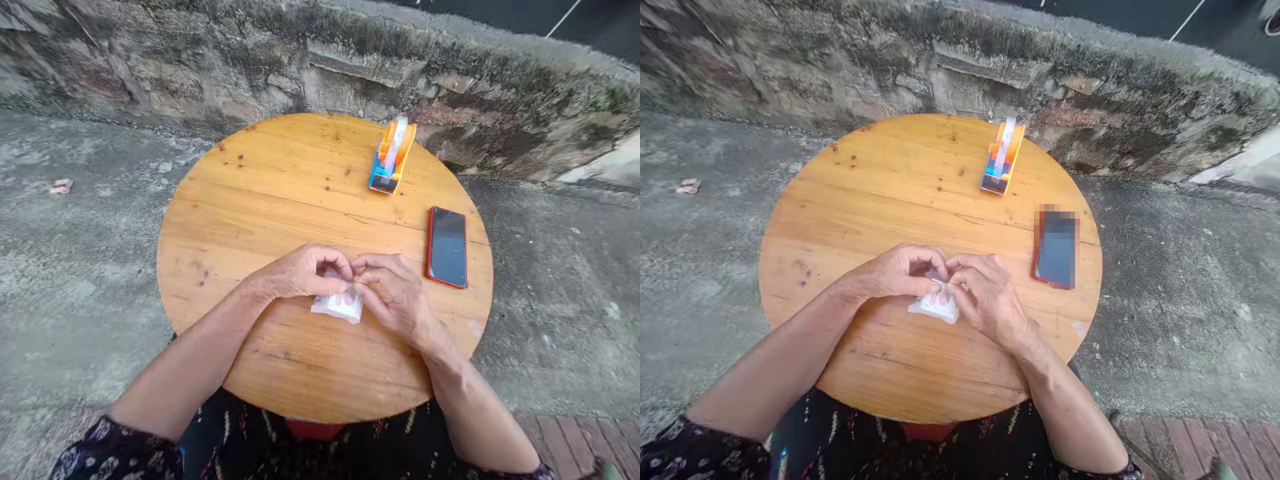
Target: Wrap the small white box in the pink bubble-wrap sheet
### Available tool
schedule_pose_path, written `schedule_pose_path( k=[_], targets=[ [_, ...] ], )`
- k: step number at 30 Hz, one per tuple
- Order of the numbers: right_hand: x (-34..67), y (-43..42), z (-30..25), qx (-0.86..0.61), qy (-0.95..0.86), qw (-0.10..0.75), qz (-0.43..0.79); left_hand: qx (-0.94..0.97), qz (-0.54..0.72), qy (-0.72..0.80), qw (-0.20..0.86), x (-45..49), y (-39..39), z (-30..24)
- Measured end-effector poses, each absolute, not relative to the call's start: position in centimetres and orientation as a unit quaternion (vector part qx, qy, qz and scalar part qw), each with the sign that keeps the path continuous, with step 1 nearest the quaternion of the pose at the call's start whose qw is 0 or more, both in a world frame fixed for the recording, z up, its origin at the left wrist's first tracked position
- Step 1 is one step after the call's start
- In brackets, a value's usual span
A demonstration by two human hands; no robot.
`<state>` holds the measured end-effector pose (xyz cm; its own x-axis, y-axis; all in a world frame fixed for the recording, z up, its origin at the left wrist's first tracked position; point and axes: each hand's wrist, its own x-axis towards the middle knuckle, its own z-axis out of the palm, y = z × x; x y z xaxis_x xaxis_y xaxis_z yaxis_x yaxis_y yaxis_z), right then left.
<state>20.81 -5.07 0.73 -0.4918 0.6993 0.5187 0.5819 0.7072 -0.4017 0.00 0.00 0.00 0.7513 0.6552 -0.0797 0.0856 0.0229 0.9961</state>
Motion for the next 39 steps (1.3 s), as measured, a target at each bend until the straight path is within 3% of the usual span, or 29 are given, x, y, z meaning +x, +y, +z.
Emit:
schedule_pose_path(
  k=[6, 11, 20, 26, 33, 39],
  targets=[
    [21.1, -5.4, 1.3, -0.384, -0.846, 0.354, 0.108, 0.680, 0.235, 0.287, 0.632, 0.4, -0.1, 0.1],
    [21.9, -5.6, 1.8, -0.352, -0.871, 0.315, 0.138, 0.666, 0.223, 0.292, 0.649, 0.8, 0.0, 0.2],
    [21.1, -5.8, 1.2, -0.348, -0.885, 0.309, 0.035, 0.650, 0.221, 0.284, 0.670, 0.5, 0.1, 0.1],
    [20.9, -5.5, 1.2, -0.369, -0.862, 0.342, 0.065, 0.674, 0.196, 0.261, 0.662, -0.1, 0.1, 0.3],
    [21.4, -5.5, 1.5, -0.346, -0.878, 0.308, 0.119, 0.682, 0.182, 0.265, 0.657, -0.4, 0.2, 0.3],
    [21.7, -6.1, 1.6, -0.342, -0.896, 0.280, 0.030, 0.670, 0.187, 0.247, 0.674, 0.3, 0.2, 0.3]
  ],
)
